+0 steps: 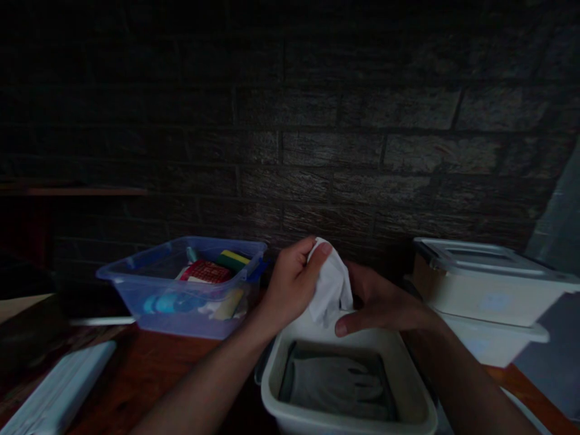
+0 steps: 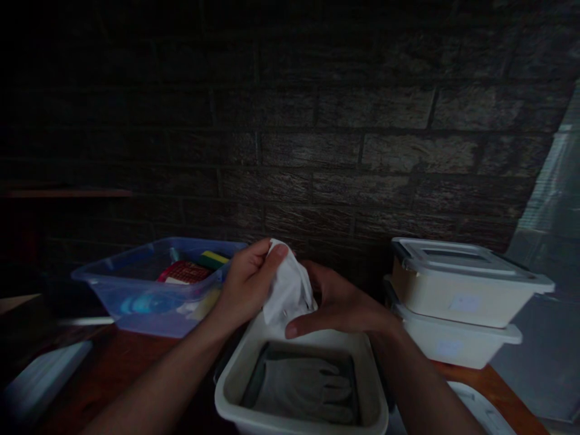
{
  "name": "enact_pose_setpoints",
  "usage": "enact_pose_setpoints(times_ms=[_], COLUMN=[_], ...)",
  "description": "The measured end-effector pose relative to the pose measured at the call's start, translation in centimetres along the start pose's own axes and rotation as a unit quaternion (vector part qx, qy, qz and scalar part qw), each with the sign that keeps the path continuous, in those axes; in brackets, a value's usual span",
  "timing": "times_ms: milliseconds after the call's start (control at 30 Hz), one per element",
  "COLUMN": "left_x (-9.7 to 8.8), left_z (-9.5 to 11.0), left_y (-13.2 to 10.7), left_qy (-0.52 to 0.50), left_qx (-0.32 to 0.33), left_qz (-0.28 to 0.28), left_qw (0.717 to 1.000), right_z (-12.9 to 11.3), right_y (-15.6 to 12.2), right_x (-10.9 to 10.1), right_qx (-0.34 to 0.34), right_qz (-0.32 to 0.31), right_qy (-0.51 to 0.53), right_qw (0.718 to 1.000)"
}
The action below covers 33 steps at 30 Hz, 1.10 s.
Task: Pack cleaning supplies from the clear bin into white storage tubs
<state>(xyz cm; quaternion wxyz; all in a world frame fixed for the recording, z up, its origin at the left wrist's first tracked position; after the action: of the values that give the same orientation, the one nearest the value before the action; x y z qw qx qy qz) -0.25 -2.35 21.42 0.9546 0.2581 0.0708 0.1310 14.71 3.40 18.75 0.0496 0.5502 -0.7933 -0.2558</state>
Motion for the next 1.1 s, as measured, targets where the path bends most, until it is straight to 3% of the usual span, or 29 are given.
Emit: enact_pose_setpoints(times_ms=[167,300,600,933,1100], left_x=[0.4,-0.3,-3.2,-3.7,-4.1], left_z=[0.1,-0.3,-0.1,-0.5,-0.2], left_y=[-0.4,0.2,1.6,1.9,2.0], left_qy=[0.014,0.025,0.012,0.018,0.007], left_qx=[-0.005,-0.011,0.005,0.011,0.012], left_qz=[-0.007,0.032,0.125,0.141,0.133], left_qw=[1.000,0.999,0.992,0.990,0.991], right_z=[1.1,1.2,0.2,0.8,0.8], right_y=[-0.7,-1.3,-1.4,-2.0,-2.7], right_x=[0.9,-0.4,-0.1,-0.5,-2.1], right_qx=[0.081,0.122,0.122,0.157,0.186], right_qz=[-0.067,-0.048,-0.082,-0.079,-0.079], right_qy=[-0.030,-0.080,-0.062,-0.040,-0.035], right_qw=[0.994,0.988,0.987,0.984,0.979])
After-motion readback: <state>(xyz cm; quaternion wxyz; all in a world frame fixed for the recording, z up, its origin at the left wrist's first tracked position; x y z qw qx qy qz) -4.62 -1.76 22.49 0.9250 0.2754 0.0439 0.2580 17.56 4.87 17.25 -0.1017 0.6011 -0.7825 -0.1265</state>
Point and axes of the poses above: each hand's wrist, its own y-axis towards the middle knuckle, its own x-axis out of the palm, z = x × y, the point moved 4 cm from there along y, towards the middle knuckle, and after that the axes turned 12 degrees about -x, right-handed, at the moved point
